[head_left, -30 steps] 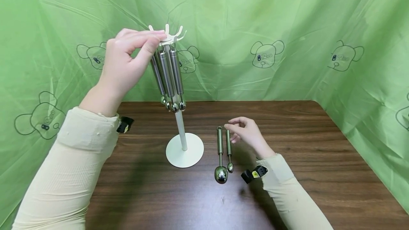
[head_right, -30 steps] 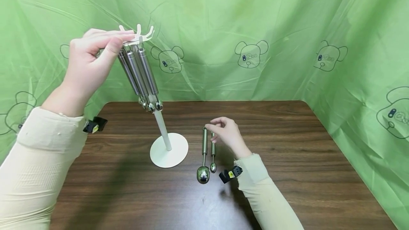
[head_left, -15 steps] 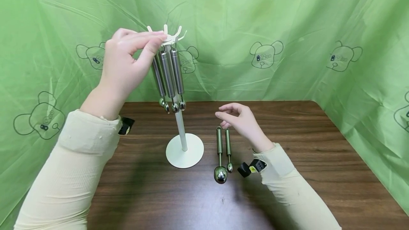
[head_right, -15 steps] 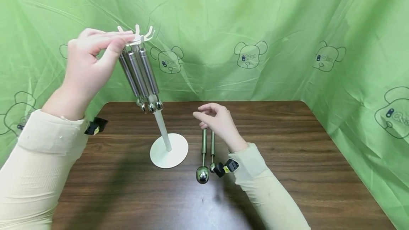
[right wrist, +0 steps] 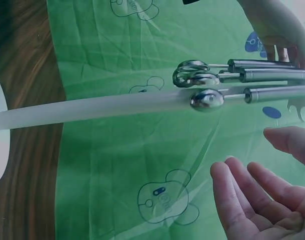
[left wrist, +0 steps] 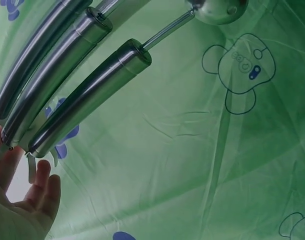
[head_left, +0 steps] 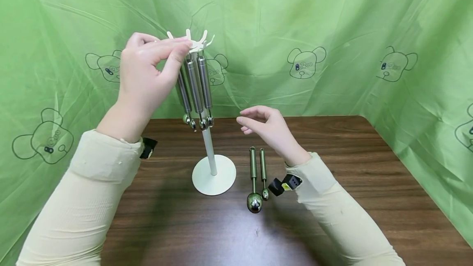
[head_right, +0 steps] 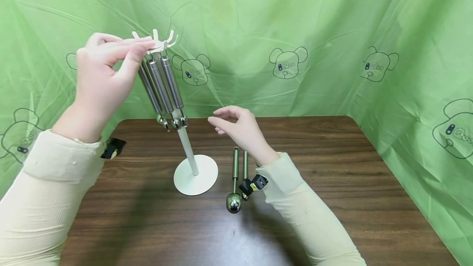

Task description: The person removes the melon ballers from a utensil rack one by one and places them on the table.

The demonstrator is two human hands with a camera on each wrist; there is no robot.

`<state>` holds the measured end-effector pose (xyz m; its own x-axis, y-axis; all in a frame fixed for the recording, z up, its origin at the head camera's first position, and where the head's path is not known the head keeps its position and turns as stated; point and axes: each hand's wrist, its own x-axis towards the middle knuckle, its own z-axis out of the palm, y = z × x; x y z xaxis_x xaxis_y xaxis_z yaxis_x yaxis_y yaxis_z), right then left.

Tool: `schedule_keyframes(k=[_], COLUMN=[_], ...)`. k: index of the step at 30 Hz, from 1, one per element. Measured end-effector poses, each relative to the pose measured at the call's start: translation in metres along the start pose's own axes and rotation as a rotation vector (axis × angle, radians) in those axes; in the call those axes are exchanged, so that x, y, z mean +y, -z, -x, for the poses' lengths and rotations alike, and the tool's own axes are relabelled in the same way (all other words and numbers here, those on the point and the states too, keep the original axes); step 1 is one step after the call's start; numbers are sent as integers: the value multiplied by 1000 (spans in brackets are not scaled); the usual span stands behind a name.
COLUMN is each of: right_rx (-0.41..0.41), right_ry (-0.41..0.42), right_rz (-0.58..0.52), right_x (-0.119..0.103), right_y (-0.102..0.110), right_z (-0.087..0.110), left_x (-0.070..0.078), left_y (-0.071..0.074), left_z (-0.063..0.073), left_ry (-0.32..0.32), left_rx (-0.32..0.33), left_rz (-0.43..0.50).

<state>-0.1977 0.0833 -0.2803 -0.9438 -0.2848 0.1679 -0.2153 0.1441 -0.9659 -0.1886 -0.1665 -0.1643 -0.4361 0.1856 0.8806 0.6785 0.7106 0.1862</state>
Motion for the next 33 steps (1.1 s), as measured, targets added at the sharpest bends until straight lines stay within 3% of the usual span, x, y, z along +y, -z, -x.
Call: schedule_keyframes(k=[8,15,22,33], right_rx=[-19,-22,-22,-39], right_ry=[58,81,121,136], right_rz=[-21,-15,-30,-54], right_x=[-12,-18,-28,-30], right_y=[-7,-12,-18,-26], right_z=[-9,-14,-19,-31], left_x=[8,13,21,22], left_y=[-4,-8,-12,-11], left_z=[0,-2,-3,-2], left_ry=[33,-22,44,69], left_rx=[19,23,29,16], left_rz=[-33,-106,-130,-175])
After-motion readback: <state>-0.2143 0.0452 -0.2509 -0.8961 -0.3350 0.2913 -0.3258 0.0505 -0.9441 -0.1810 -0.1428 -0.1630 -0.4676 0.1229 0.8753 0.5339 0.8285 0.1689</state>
